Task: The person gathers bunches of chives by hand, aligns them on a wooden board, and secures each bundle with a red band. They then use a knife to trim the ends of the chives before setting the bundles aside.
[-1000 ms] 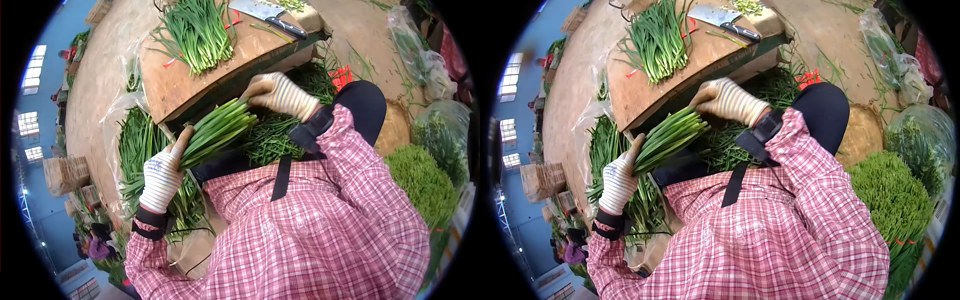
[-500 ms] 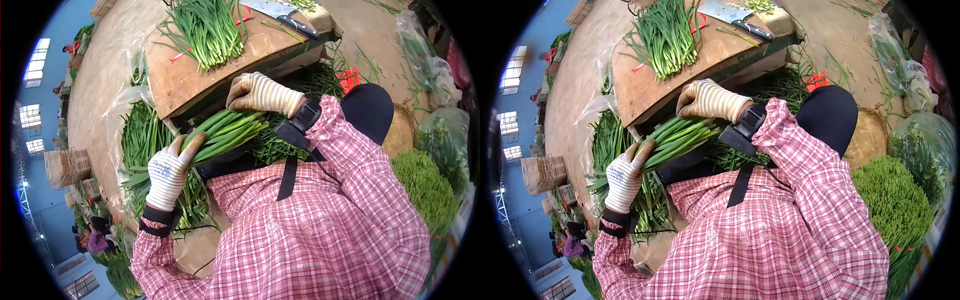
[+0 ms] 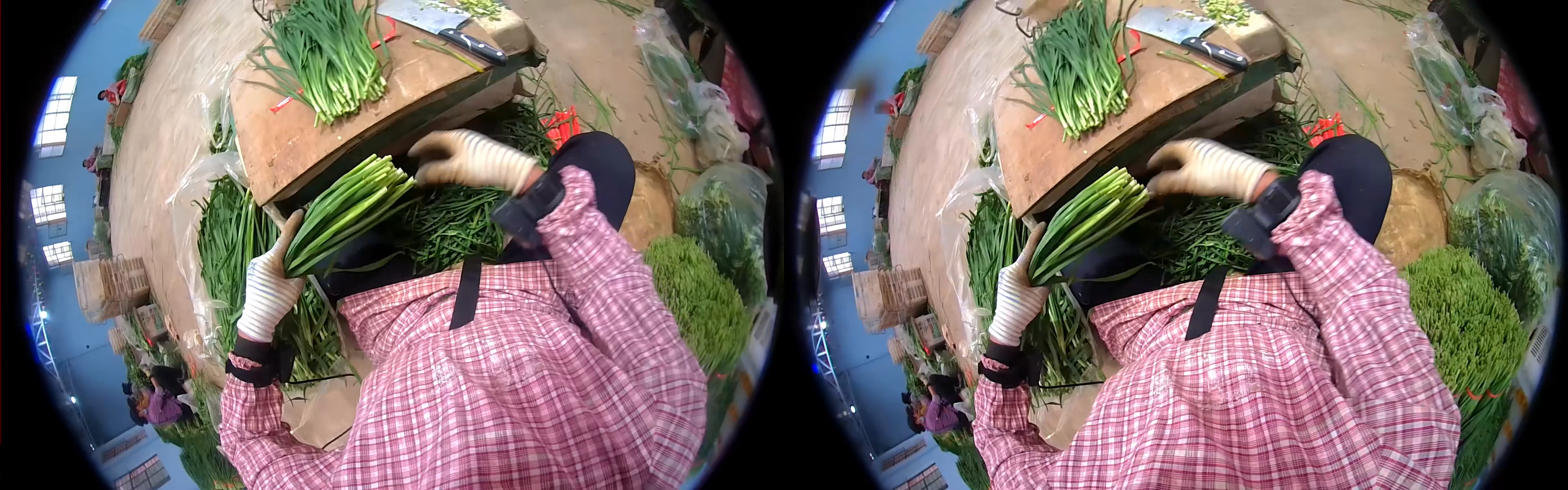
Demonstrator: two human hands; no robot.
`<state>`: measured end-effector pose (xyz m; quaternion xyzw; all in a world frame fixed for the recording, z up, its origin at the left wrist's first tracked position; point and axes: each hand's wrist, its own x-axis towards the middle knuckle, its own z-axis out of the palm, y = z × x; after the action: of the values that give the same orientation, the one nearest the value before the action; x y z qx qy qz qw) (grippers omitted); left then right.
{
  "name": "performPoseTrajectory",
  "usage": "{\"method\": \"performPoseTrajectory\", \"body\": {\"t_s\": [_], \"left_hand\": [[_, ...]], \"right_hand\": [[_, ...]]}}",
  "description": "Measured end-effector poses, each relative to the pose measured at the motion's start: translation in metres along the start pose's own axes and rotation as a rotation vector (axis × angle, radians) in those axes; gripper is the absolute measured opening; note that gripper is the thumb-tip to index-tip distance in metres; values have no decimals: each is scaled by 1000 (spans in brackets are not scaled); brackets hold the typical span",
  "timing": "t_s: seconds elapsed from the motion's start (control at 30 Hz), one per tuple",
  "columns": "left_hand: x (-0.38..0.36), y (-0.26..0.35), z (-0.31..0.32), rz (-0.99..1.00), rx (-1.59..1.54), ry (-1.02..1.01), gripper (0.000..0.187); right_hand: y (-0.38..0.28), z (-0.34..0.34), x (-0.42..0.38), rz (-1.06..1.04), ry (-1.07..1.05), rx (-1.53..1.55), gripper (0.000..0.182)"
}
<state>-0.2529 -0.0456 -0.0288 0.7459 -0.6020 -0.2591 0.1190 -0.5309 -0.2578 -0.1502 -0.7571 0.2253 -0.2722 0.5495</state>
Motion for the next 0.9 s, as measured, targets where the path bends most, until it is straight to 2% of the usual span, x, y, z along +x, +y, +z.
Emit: {"method": "performPoseTrajectory", "body": {"t_s": [0.07, 0.1, 0.13, 0.2, 0.23, 0.27, 0.33, 0.37, 0.4, 0.47, 0.5, 0.53, 0.57, 0.6, 0.67, 0.7, 0.73, 0.77, 0.8, 0.87, 0.9], "left_hand": [[7, 6, 2, -50, -143, -38, 80], [9, 7, 3, -78, -154, -45, 82], [9, 8, 4, -80, -152, -45, 82], [10, 8, 6, -20, -224, -57, 82], [9, 12, 6, -57, -219, -61, 79], [11, 14, 7, -53, -222, -57, 79], [13, 14, 10, -41, -243, -76, 78], [15, 13, 11, -33, -243, -98, 79], [14, 13, 12, -35, -244, -105, 79], [13, 14, 12, -62, -234, -130, 80], [9, 9, 13, -84, -272, -122, 81], [7, 4, 13, -86, -272, -122, 81], [3, -1, 13, -101, -329, -113, 81], [0, -5, 13, -114, -386, -107, 81], [4, -7, 16, -122, -388, -90, 81], [6, -2, 17, -112, -377, -99, 81], [9, 3, 18, -102, -362, -112, 82], [12, 7, 19, -89, -378, -111, 83], [13, 5, 21, -88, -378, -111, 83], [14, -4, 25, -99, -454, -111, 84], [12, -5, 23, -101, -453, -110, 84]], "right_hand": [[-22, 6, -3, 431, -232, 326, 22], [-17, 3, -4, 355, -158, 207, 25], [-5, -3, -3, 408, 21, 49, 20], [11, -18, 0, 297, 264, -627, 19], [19, -12, 0, 286, 349, -212, 21], [10, -2, 0, 203, 354, 25, 22], [-16, 13, 2, -103, 265, -157, 22], [-20, 14, 5, -113, 125, -258, 19], [-14, 20, 7, -207, 129, -418, 17], [-1, 6, 10, -234, 186, -306, 18], [-3, -10, 4, -109, 246, -379, 14], [0, -32, 2, 101, 262, -796, 15], [15, -56, 4, 418, 141, -1142, 18], [16, -75, 3, 745, 18, -1218, 25], [1, -46, -6, 513, 207, -1200, 29], [-24, -31, -4, 434, 113, -927, 40], [-16, -12, -2, 324, 126, -565, 45], [-14, 4, 1, 349, 38, -134, 43], [-13, 18, 1, 287, 35, 48, 41], [-9, 25, 3, 346, 48, 52, 36], [0, 16, 4, 344, 144, -74, 34]]}}
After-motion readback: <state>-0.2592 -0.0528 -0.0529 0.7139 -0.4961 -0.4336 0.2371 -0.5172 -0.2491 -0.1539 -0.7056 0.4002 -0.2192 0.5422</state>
